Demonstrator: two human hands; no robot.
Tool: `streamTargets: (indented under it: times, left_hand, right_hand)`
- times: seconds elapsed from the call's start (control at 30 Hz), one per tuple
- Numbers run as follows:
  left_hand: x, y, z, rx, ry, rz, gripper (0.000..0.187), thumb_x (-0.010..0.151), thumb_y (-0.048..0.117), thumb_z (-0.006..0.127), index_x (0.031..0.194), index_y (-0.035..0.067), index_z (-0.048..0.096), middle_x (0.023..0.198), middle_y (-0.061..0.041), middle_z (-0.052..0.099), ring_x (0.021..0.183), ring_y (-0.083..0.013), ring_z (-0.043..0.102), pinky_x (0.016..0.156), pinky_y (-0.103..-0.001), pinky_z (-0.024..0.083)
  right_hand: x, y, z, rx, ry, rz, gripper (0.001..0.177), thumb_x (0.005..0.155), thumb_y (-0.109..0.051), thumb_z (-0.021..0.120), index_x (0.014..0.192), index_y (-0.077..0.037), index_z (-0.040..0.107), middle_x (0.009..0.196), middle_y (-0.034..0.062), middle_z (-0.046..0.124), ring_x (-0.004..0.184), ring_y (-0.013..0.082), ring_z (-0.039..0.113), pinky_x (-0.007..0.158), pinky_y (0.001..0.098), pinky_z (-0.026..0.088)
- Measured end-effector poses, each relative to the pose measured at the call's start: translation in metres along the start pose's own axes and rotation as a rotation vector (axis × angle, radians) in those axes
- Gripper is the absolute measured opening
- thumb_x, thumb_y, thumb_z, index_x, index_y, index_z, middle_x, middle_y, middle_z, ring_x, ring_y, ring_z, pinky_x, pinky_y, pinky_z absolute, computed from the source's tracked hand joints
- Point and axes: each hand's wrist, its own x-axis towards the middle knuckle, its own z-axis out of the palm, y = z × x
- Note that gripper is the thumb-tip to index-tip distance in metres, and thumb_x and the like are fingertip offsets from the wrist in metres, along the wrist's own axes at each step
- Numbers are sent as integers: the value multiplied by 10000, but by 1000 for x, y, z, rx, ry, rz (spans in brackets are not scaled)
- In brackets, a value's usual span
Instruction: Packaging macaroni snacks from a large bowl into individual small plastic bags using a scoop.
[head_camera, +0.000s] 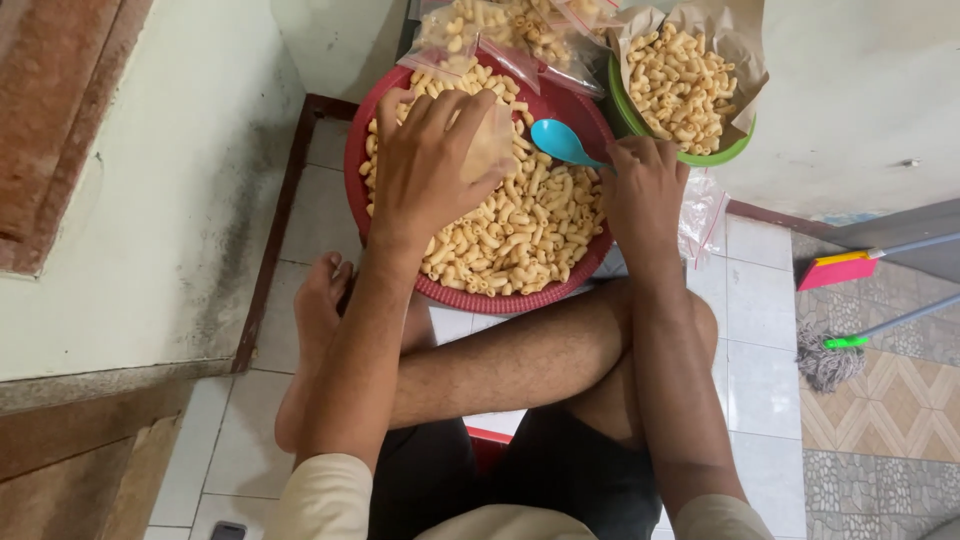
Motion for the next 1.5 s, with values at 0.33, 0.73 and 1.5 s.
streamTargets:
  times: [0.33,0.73,1.5]
  left_hand:
    - [-5,-4,7,-116,-82,-105,863,788,694,946,1368,126,656,1207,-80,754,1030,-216,713,1123,-555,329]
    - [-5,-1,15,-185,-65,-99,902,795,651,956,1426,106,612,1208,-75,767,1070,-230,728,1215,-622,260]
    - [-5,9,27,-246,15,-226,657,894,506,916,1335,147,588,1175,-30,821,995,-168,781,1145,-567,384]
  right_hand:
    - [13,-21,-11,35,11,-6,279,957,-7,740,1227,-29,805,1051,136,782,850,306,693,786,444,481]
    - [11,-26,-32,217,-77,-67,191,1024,-55,762,1186,-15,854,875,106,681,641,231,574,601,379,479]
    - [3,-41,-48,101,318,-7,265,1055,72,782,1313,29,817,995,112,614,892,217,558,726,360,475]
